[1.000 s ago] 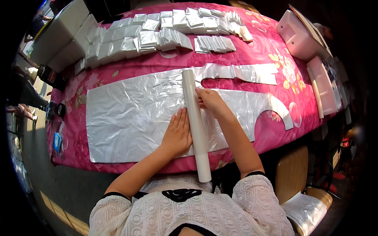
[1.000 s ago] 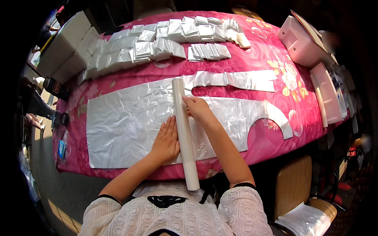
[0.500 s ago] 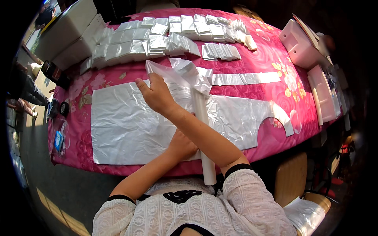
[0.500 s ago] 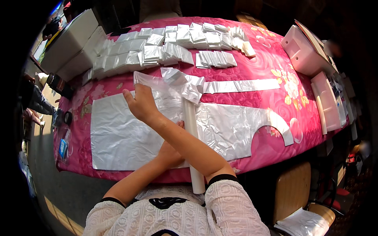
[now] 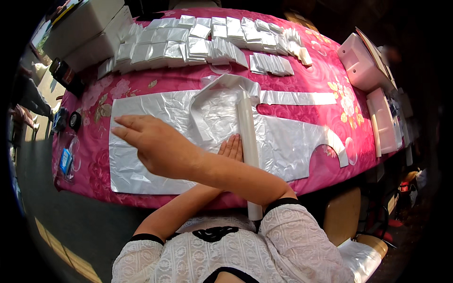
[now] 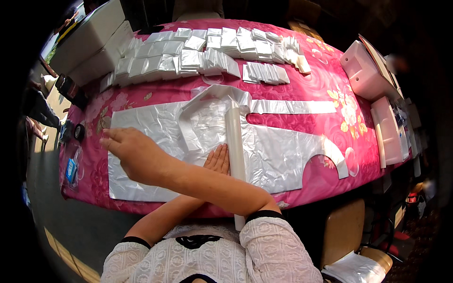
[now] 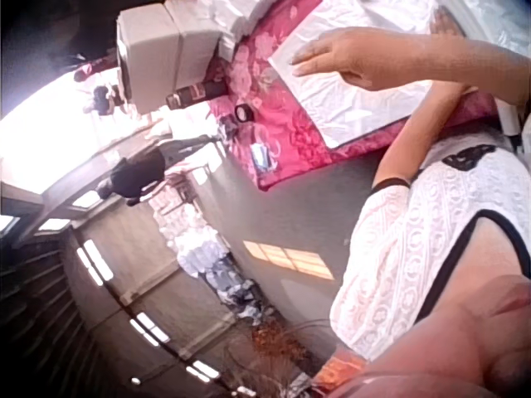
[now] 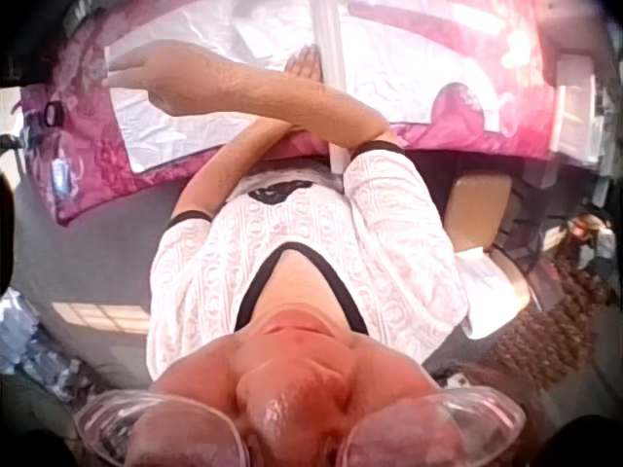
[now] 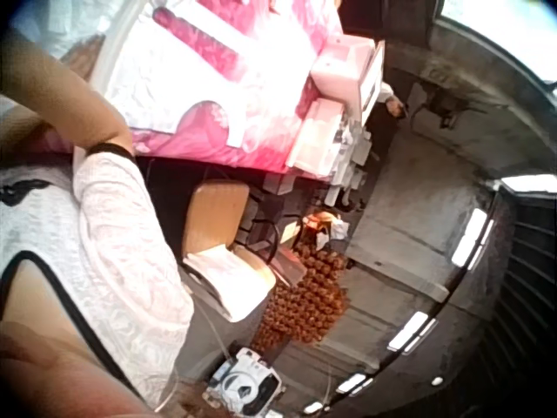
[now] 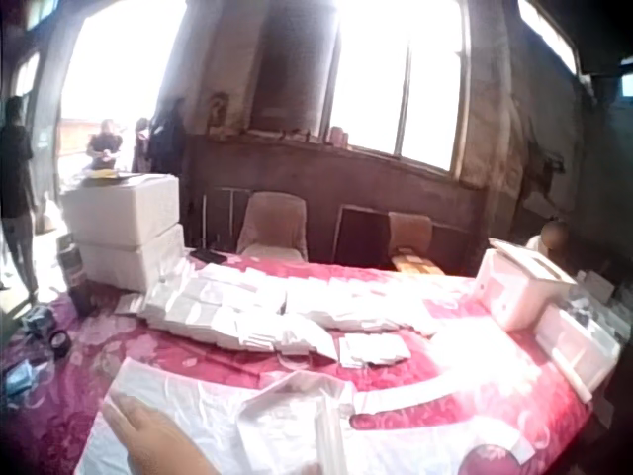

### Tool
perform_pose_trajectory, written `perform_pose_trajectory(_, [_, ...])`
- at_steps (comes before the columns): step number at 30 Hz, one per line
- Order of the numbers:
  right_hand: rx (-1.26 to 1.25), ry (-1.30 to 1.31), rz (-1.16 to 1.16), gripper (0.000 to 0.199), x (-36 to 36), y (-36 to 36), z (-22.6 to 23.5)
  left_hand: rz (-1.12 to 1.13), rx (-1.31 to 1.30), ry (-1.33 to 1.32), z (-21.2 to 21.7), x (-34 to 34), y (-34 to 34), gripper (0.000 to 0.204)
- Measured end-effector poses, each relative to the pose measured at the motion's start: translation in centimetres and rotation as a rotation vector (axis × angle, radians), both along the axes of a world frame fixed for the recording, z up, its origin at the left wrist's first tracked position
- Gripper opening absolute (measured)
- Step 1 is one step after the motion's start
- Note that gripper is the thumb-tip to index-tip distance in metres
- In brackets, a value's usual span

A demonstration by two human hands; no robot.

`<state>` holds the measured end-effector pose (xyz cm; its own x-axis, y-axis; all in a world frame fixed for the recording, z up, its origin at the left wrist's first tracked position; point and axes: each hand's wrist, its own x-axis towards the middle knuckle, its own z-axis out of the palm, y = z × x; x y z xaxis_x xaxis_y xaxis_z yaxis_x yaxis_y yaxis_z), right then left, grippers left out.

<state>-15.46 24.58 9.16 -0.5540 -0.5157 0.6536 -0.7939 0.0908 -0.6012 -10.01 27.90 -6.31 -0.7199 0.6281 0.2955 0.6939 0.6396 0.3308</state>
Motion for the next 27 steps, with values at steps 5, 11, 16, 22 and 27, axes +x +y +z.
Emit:
perform_pose_trajectory(5, [0.578,-0.072,-1.061,0.068,-5.3,21.8,-9.1,-0.024,0.000,-0.048,1.0,0.1,0.9,0.062])
perform_pose_trajectory(11, [0.591,-0.253,-1.169,0.071,-7.6,23.1,-13.0,0.004,-0.074,-0.058,1.2,-0.1,0.7,0.062])
perform_pose_trajectory(16, [0.684,-0.091,-1.196,0.073,-9.6,23.4,-14.1,-0.012,-0.085,-0.054,1.5,0.0,0.7,0.063])
perform_pose_trajectory(22, [0.586,-0.211,-1.069,0.073,-8.3,23.4,-12.8,-0.005,-0.109,-0.051,1.5,0.0,0.7,0.063])
perform_pose_trajectory(27, [0.647,-0.244,-1.117,0.069,-9.1,23.3,-12.6,-0.004,-0.105,-0.052,1.5,0.0,0.7,0.063])
